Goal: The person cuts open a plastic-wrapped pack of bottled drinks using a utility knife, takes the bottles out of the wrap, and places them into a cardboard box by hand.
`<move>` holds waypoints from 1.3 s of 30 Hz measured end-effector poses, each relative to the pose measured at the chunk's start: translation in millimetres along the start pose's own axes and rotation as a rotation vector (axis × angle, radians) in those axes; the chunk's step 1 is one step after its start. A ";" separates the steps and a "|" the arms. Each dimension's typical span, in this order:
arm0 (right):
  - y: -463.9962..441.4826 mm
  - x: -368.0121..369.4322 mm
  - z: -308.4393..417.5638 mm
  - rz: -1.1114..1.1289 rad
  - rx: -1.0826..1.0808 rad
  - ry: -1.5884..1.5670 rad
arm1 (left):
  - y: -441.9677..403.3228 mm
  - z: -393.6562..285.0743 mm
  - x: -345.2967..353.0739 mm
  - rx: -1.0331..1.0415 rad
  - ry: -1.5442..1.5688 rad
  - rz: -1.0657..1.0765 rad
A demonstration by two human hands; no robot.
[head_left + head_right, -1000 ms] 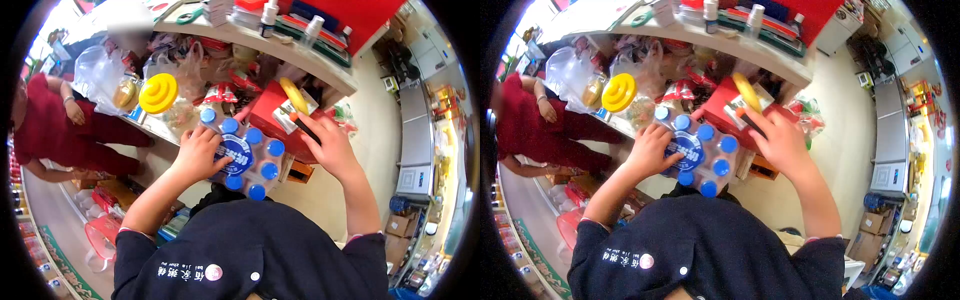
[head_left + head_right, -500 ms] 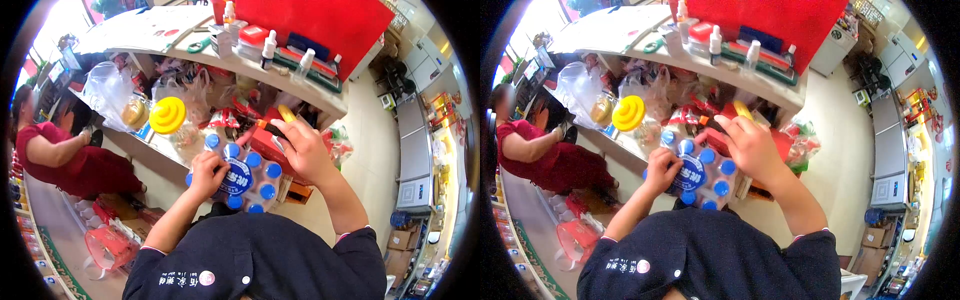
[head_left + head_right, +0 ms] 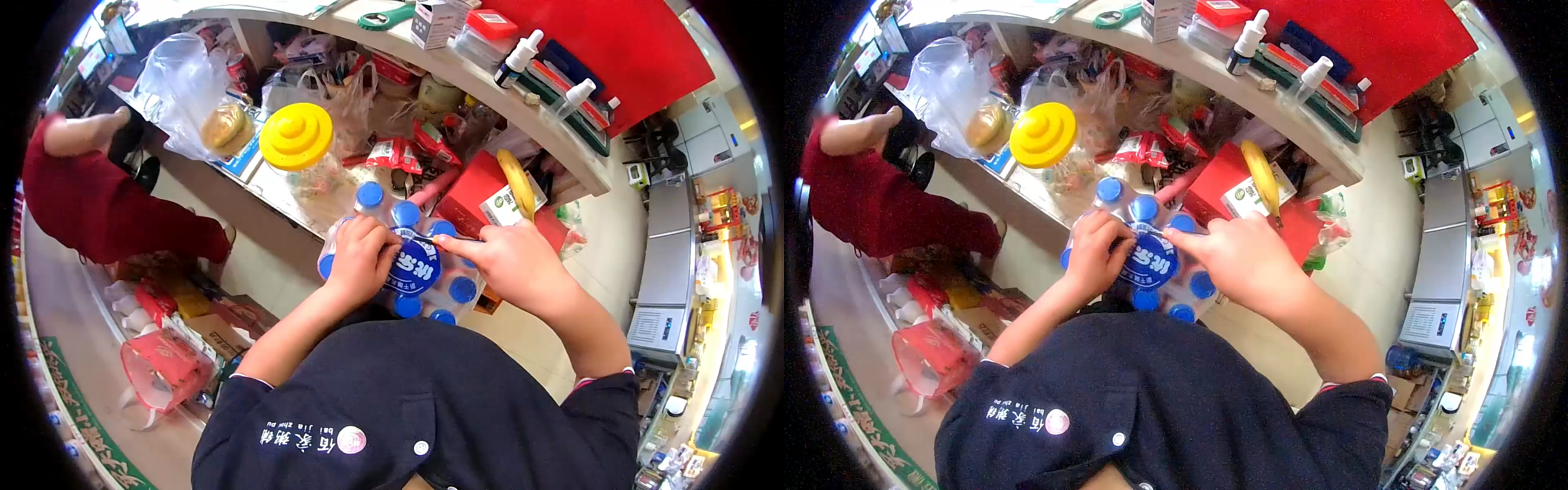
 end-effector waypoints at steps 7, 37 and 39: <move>-16.3 -9.7 13.9 0.131 -0.051 0.104 | 1.5 2.4 2.2 0.038 0.016 -0.063; 31.1 3.9 -27.1 -0.036 0.120 -0.094 | -3.1 -15.2 4.7 -0.035 -0.127 0.060; 18.5 13.1 -23.3 -0.129 0.083 -0.091 | 0.8 -12.7 6.1 0.006 -0.103 -0.003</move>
Point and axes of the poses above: each hand's wrist, its own y-axis away from the middle knuckle, its own x-axis out of the palm, z = x × y, the point moved 1 cm from there along -y, towards the middle knuckle, and after that the axes turned 13 degrees about x, right-handed, at the moved point
